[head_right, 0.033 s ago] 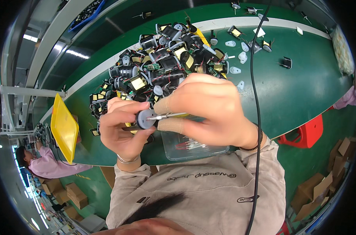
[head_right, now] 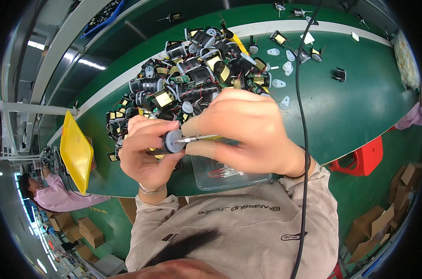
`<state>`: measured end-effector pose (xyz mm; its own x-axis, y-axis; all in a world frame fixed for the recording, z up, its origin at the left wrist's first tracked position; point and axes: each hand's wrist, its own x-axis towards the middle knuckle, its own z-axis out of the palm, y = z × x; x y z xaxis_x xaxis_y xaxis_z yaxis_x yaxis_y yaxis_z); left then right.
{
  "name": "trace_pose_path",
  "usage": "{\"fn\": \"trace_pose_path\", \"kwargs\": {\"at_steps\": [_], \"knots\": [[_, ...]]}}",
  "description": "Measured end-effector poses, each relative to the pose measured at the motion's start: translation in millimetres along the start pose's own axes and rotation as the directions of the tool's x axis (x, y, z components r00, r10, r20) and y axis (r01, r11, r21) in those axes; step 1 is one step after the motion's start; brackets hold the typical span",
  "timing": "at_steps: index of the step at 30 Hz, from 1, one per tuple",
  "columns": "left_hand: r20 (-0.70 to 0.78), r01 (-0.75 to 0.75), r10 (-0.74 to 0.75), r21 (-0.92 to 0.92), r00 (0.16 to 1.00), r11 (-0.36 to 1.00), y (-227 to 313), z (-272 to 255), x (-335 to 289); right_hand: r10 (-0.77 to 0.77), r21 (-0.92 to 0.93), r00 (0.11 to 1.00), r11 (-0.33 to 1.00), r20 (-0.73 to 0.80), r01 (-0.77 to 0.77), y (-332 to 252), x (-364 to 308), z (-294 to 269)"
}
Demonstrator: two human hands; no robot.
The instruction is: The person assembles electronic components by hand at a workbench, repeatedly picking up small pins from a plastic container and inserting them into the base of circular plastic housings. The person then places each completed unit onto a large pile of components on the assembly line table.
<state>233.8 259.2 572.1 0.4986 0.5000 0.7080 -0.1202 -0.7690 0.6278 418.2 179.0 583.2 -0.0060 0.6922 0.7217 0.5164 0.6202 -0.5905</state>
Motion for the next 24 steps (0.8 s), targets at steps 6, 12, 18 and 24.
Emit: {"fn": "trace_pose_path", "kwargs": {"at_steps": [6,12,18,24], "knots": [[0.051,-0.028,0.028,-0.003,0.998,1.0,-2,1,-2,-0.053,-0.119,0.998,0.992,-0.033,0.049,0,-2,6],[-0.104,0.015,-0.031,-0.15,0.994,0.989,2,7,-16,-0.314,-0.354,0.948,0.894,-0.054,0.276,-1,-11,15],[-0.023,0.089,-0.096,-0.215,0.995,0.972,8,-1,-9,-0.335,-0.218,0.942,0.918,0.017,0.33,2,-9,12],[0.026,0.152,-0.15,-0.223,0.988,0.963,17,-4,-12,-0.277,-0.183,0.961,0.946,-0.024,0.268,-8,-14,20]]}}
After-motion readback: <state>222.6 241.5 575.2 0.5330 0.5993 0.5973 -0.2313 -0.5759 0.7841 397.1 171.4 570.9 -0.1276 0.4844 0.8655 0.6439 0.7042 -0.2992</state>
